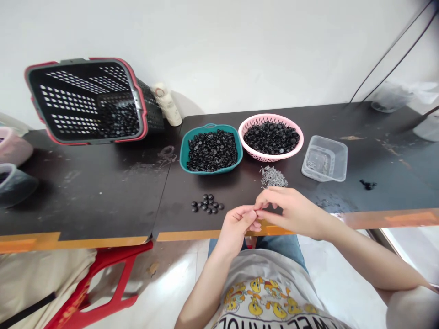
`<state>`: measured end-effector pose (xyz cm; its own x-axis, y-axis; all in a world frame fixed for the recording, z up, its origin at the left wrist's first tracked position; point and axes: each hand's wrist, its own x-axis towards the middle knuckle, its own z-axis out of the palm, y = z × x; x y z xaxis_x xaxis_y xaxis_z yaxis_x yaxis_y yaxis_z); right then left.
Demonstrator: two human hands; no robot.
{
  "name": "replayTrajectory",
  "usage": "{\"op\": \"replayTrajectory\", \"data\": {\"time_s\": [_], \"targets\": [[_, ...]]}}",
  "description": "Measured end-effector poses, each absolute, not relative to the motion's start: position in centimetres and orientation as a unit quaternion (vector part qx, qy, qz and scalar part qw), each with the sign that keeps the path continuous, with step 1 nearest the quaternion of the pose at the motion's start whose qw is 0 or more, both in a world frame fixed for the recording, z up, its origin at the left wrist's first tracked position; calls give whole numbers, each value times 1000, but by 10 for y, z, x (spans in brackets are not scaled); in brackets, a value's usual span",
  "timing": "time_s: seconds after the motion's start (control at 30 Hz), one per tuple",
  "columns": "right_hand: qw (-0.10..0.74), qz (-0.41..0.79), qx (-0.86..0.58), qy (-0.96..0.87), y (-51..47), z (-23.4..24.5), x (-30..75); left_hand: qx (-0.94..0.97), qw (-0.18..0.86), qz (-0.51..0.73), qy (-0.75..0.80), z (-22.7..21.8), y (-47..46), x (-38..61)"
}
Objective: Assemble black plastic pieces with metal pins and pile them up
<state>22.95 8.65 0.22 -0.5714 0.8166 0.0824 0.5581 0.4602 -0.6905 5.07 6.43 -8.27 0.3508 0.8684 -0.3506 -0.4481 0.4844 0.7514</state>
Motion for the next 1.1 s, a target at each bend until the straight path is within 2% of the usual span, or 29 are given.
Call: {"op": "replayTrajectory", "data": {"time_s": [0.07, 0.13, 0.23, 0.27, 0.33, 0.5, 0.63, 0.8, 0.9, 0.97, 1.03, 1.1], "targets": [[213, 376, -405, -806, 104, -1, 239, 257, 779, 423, 386, -82, 66, 49], [226, 378, -444, -780, 132, -4, 257, 248, 776, 424, 395, -80, 68, 47], [263, 172, -620, -718, 181, -8, 293, 247, 776, 420, 400, -76, 69, 43], [248, 109, -658, -702, 196, -10, 305, 247, 776, 419, 400, -75, 69, 42], [177, 64, -662, -725, 220, -11, 325, 249, 774, 422, 400, -74, 69, 40], [-2, 106, -630, -769, 248, -8, 337, 273, 749, 456, 395, -77, 68, 38], [-31, 120, -613, -781, 257, -8, 332, 285, 736, 487, 373, -79, 68, 36], [51, 106, -607, -786, 255, -13, 335, 277, 731, 507, 362, -75, 67, 35], [165, 124, -618, -759, 242, -15, 333, 275, 728, 510, 365, -72, 68, 35], [278, 185, -616, -713, 227, -15, 324, 280, 723, 511, 371, -72, 69, 35], [376, 299, -586, -653, 206, -16, 307, 291, 715, 513, 376, -72, 70, 35], [424, 417, -531, -603, 181, -19, 286, 308, 702, 517, 380, -75, 72, 36]]}}
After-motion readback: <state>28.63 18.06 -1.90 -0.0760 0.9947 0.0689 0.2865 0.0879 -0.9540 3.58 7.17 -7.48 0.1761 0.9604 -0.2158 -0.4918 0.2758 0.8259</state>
